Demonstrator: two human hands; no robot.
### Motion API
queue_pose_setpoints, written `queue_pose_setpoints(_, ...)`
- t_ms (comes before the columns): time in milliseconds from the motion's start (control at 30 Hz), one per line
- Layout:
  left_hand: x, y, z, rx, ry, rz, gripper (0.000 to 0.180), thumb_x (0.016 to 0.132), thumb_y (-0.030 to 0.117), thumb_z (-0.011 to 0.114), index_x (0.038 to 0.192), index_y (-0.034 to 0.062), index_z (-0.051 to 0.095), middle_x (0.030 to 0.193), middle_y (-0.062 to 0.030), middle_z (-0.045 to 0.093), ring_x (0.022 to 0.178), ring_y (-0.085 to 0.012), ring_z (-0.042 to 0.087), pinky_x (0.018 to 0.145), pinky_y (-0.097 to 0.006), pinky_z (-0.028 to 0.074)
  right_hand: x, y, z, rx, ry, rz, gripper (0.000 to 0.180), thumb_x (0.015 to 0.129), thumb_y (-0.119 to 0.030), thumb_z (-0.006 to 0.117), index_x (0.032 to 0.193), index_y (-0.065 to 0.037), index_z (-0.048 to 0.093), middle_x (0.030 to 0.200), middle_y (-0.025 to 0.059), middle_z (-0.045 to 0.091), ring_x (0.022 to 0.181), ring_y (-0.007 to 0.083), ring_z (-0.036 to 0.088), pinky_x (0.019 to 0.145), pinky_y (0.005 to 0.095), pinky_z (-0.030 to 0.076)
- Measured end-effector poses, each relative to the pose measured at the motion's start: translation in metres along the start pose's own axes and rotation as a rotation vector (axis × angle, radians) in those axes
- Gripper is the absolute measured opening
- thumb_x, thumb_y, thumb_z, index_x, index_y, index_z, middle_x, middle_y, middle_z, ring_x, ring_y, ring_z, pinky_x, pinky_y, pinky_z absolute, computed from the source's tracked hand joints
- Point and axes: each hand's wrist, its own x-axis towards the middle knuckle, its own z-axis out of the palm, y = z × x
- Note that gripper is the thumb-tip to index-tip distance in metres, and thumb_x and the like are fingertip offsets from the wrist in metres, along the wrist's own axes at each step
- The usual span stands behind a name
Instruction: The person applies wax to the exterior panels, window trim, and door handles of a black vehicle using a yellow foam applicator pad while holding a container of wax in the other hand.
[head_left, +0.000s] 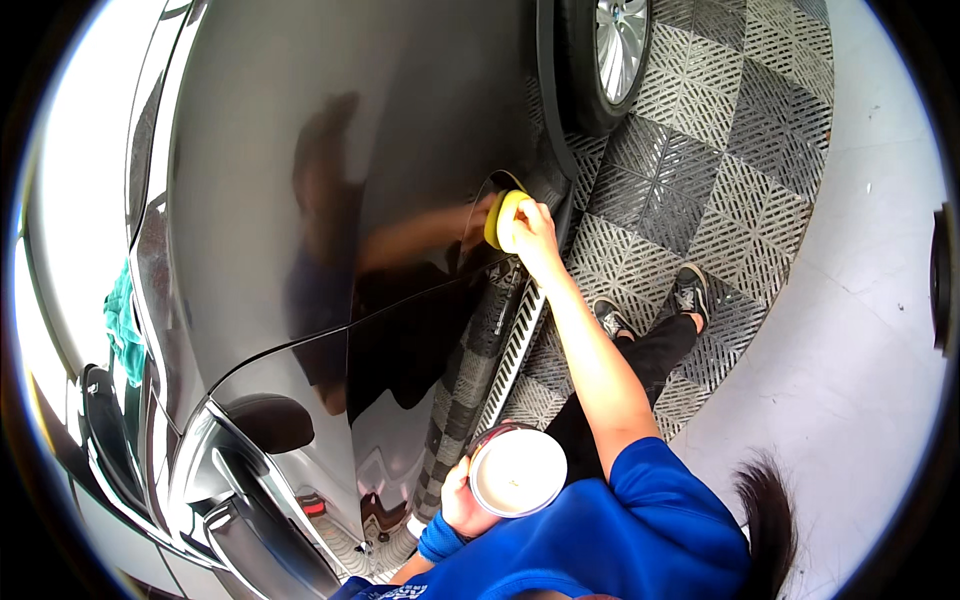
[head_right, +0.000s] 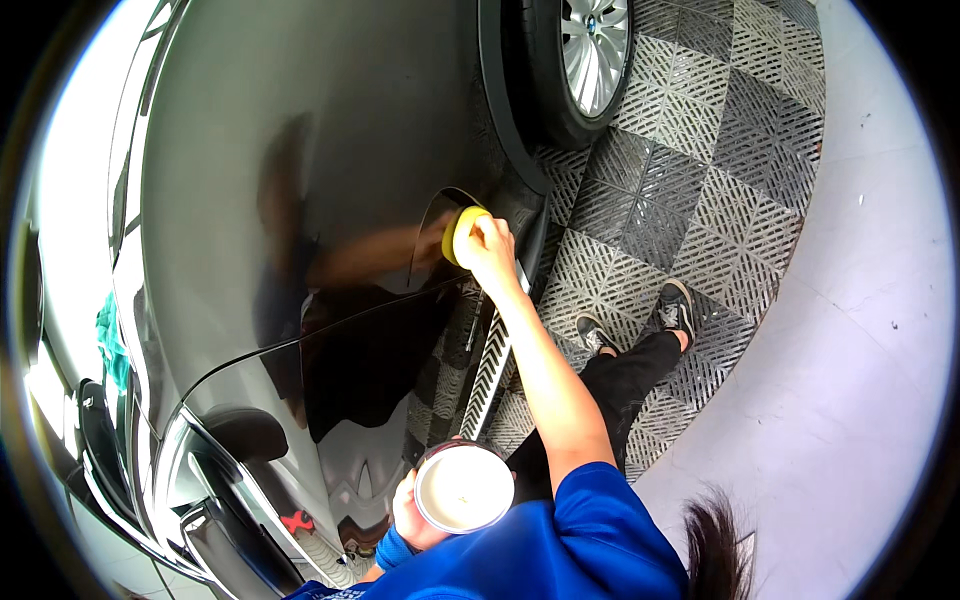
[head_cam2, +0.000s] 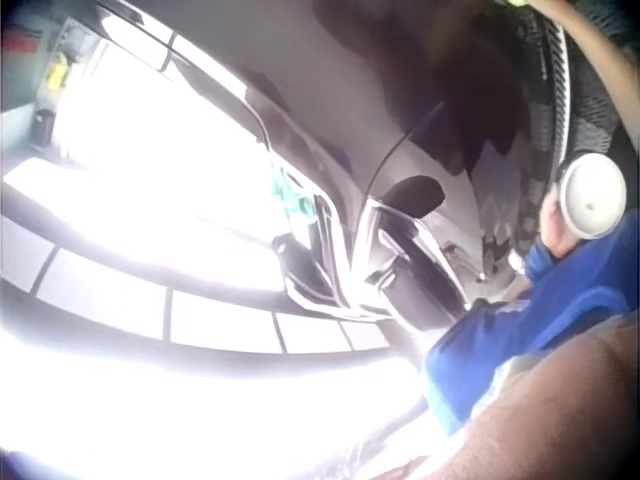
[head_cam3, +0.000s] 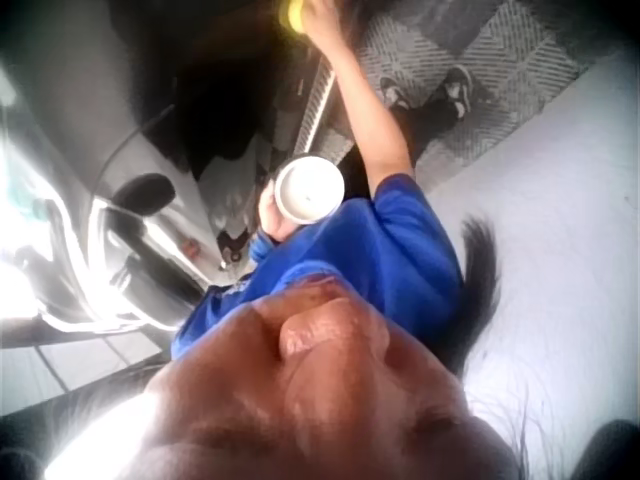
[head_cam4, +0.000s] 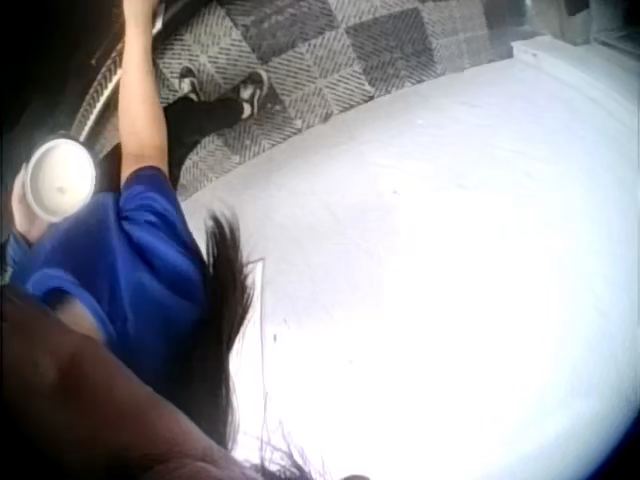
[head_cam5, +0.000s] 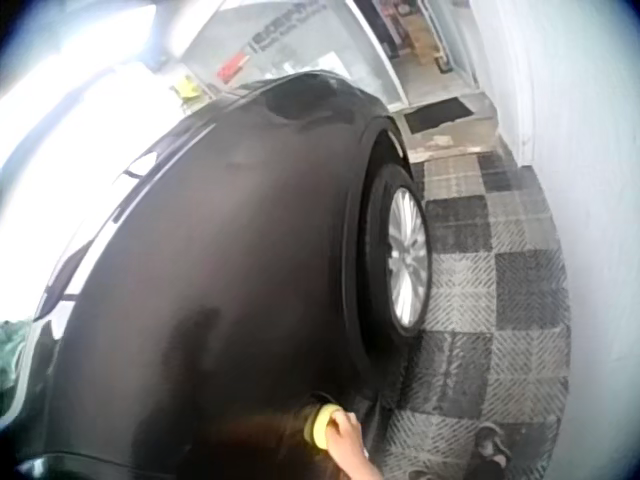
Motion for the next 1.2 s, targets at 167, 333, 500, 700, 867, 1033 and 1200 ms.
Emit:
queue_pose_setpoints(167,-0.002,0.008,-0.008,0.010,0.015,0.077,0.083,0.090,0.055,0.057,0.154,0.0071,0.034,0.154,-0.0241,0.040,0.140,-0.0439,0.041,0.116,-0.060,0.032,-0.041,-0.089,0.028,-0.087,-0.020,-0.283,0.025,0.084,-0.015,0.065,0.108,-0.007,0.060,0.117,0.0188,0.055,0.111,0.0390,0.052,0.099,0.0457,0.041)
queue_pose_setpoints(333,-0.003,0.003,-0.009,-0.025,0.000,0.086,0.083,0.090,0.054,0.055,0.154,0.0070,0.034,0.154,-0.0230,0.041,0.140,-0.0441,0.041,0.116,-0.060,0.034,-0.033,0.055,0.024,0.032,0.128,0.036,0.027,0.087,-0.016,0.064,0.110,-0.002,0.062,0.121,0.0220,0.055,0.112,0.0382,0.055,0.098,0.0428,0.045)
queue_pose_setpoints(500,-0.014,-0.001,-0.007,0.011,0.025,0.082,0.083,0.090,0.053,0.056,0.154,0.0064,0.034,0.154,-0.0223,0.041,0.141,-0.0430,0.041,0.116,-0.060,0.033,-0.006,0.140,0.008,0.119,0.023,0.276,0.029,0.081,-0.004,0.055,0.108,-0.001,0.064,0.120,0.0189,0.056,0.113,0.0339,0.056,0.097,0.0381,0.047)
queue_pose_setpoints(700,-0.040,-0.007,-0.013,-0.081,-0.019,0.185,0.082,0.093,0.052,0.055,0.155,0.0055,0.031,0.154,-0.0210,0.042,0.141,-0.0405,0.041,0.117,-0.058,0.032,-0.069,-0.003,0.038,0.058,0.005,-0.117,0.018,0.080,-0.004,0.062,0.098,-0.003,0.061,0.112,0.0172,0.055,0.109,0.0345,0.053,0.096,0.0403,0.043)
queue_pose_setpoints(867,-0.068,0.004,-0.006,-0.192,-0.112,0.291,0.080,0.093,0.050,0.056,0.155,0.0056,0.032,0.154,-0.0177,0.043,0.140,-0.0374,0.043,0.117,-0.055,0.033,-0.106,-0.075,0.050,-0.055,-0.083,-0.317,0.021,0.081,-0.008,0.066,0.101,-0.002,0.061,0.116,0.0156,0.055,0.116,0.0317,0.051,0.097,0.0394,0.042)
queue_pose_setpoints(1033,-0.091,0.007,-0.018,-0.402,-0.261,0.353,0.080,0.089,0.043,0.065,0.153,0.0060,0.036,0.152,-0.0156,0.046,0.140,-0.0345,0.044,0.118,-0.052,0.031,-0.090,-0.069,0.062,0.057,-0.199,-0.050,0.023,0.094,-0.014,0.066,0.108,0.002,0.058,0.118,0.0151,0.051,0.111,0.0265,0.049,0.094,0.0377,0.044)
queue_pose_setpoints(1200,-0.121,-0.009,-0.013,-0.557,-0.300,0.443,0.076,0.090,0.042,0.064,0.153,0.0096,0.038,0.152,-0.0144,0.047,0.139,-0.0339,0.045,0.118,-0.053,0.030,-0.137,-0.123,0.081,-0.173,-0.375,-0.103,0.020,0.098,-0.011,0.061,0.110,0.004,0.057,0.124,0.0130,0.045,0.114,0.0234,0.050,0.102,0.0357,0.042)
